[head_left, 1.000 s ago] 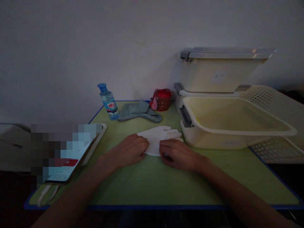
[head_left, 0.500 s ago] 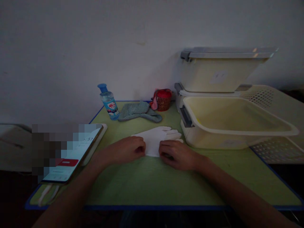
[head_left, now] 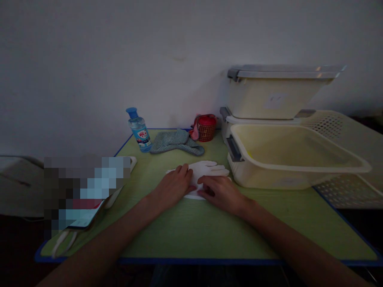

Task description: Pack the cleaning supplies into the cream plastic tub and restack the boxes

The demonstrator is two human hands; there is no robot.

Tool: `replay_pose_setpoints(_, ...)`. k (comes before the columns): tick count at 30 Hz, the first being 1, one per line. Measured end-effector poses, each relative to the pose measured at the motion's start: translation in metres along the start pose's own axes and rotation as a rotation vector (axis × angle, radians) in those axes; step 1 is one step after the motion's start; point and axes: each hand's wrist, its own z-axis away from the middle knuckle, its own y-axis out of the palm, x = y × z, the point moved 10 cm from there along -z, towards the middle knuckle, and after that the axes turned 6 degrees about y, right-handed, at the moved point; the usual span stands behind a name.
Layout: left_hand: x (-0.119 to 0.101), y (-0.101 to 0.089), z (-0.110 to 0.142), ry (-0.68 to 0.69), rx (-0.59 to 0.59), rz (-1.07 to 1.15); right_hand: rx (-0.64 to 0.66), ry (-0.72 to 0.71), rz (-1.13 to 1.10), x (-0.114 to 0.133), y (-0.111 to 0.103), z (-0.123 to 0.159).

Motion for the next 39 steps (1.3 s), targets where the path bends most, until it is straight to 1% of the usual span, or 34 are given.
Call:
replay_pose_setpoints(2, -0.003, -0.003, 0.000, 0.028, -0.051, 0.034, -0.127, -0.048, -0.030, 0.003, -0.012, 0.002)
replay_pose_setpoints(4, -0.006, -0.008, -0.001, 0.037, -0.119, 0.106, -0.258, -0.065, -0.105, 0.003, -0.024, 0.004)
replay_pose_setpoints(6, -0.009, -0.010, -0.004, 0.049, -0.176, 0.204, -0.318, -0.054, -0.151, 0.003, -0.027, 0.001)
replay_pose_setpoints(8, -0.015, -0.007, -0.008, 0.089, -0.196, 0.264, -0.291, -0.032, -0.098, 0.002, -0.020, -0.004)
replay_pose_setpoints(11, -0.023, 0.004, -0.012, 0.136, -0.151, 0.207, -0.186, 0.023, 0.060, -0.005, -0.002, -0.012)
replay_pose_setpoints(13, -0.022, 0.013, -0.012, 0.113, -0.101, 0.124, -0.115, 0.066, 0.120, -0.014, 0.008, -0.015)
replay_pose_setpoints(15, -0.019, 0.019, -0.010, 0.084, -0.064, 0.067, -0.062, 0.105, 0.154, -0.022, 0.014, -0.014)
replay_pose_setpoints(20, -0.017, 0.021, -0.007, 0.068, -0.052, 0.026, 0.016, 0.210, 0.219, -0.032, 0.016, -0.012)
replay_pose_setpoints(23, -0.016, 0.022, -0.007, 0.066, -0.051, 0.028, 0.009, 0.252, 0.214, -0.033, 0.014, -0.011)
replay_pose_setpoints(26, -0.014, 0.022, -0.008, 0.077, -0.048, 0.026, -0.002, 0.253, 0.172, -0.034, 0.014, -0.010)
replay_pose_setpoints(29, -0.013, 0.022, -0.008, 0.102, -0.040, 0.022, -0.044, 0.186, 0.104, -0.028, 0.008, -0.007)
replay_pose_setpoints(31, -0.013, 0.021, -0.007, 0.117, -0.031, 0.024, -0.106, 0.066, 0.054, -0.017, -0.005, -0.004)
replay_pose_setpoints(33, -0.013, 0.021, -0.006, 0.125, -0.028, 0.026, -0.139, -0.100, 0.047, 0.000, -0.018, 0.002)
replay_pose_setpoints(34, -0.013, 0.020, -0.006, 0.127, -0.029, 0.026, -0.129, -0.185, 0.073, 0.009, -0.023, 0.006)
replay_pose_setpoints(36, -0.013, 0.020, -0.007, 0.126, -0.024, 0.022, -0.067, -0.324, 0.160, 0.022, -0.025, 0.014)
replay_pose_setpoints(37, -0.013, 0.021, -0.007, 0.124, -0.016, 0.019, -0.023, -0.369, 0.205, 0.026, -0.024, 0.018)
replay_pose_setpoints(39, -0.013, 0.021, -0.007, 0.120, 0.002, 0.014, 0.061, -0.408, 0.273, 0.029, -0.019, 0.022)
